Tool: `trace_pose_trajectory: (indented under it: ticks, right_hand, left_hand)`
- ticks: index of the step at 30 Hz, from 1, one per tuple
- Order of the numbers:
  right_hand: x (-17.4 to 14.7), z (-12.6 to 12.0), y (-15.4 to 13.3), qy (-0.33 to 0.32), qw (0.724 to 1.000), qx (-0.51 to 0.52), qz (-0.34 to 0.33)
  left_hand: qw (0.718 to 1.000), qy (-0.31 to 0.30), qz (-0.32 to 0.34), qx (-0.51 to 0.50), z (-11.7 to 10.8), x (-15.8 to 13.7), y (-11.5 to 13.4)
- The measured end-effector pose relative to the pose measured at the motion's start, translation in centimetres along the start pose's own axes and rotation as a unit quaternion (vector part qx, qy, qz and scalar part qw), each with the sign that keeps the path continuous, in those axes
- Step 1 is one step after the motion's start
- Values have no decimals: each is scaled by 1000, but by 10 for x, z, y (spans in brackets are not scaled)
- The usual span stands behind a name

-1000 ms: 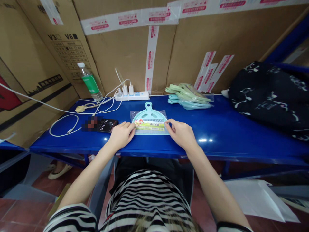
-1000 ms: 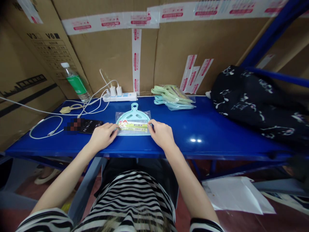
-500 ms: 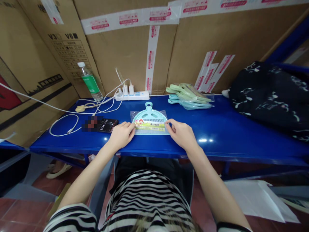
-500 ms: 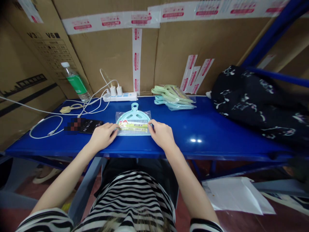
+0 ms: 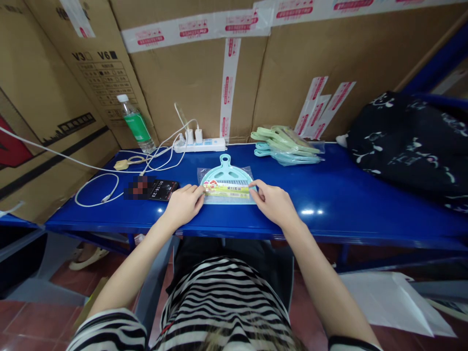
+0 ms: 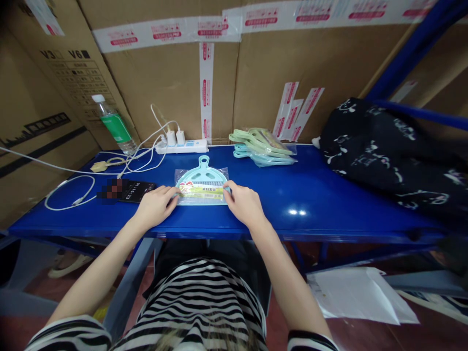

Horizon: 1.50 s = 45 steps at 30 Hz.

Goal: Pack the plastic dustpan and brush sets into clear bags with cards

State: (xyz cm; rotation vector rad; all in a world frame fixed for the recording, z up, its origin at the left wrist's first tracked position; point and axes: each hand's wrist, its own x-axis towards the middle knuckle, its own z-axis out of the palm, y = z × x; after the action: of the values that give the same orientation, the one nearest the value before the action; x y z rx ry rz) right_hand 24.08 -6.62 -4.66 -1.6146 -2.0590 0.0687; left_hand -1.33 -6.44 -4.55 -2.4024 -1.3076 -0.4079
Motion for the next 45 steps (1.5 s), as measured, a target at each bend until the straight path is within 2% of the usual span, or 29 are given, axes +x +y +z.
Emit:
trace_pose_trajectory:
  ticks: [45]
  right_hand:
    - [1,-2,-3,-36,999,-18,12]
  left_hand:
    - [1000,19,16,10,0,0,0]
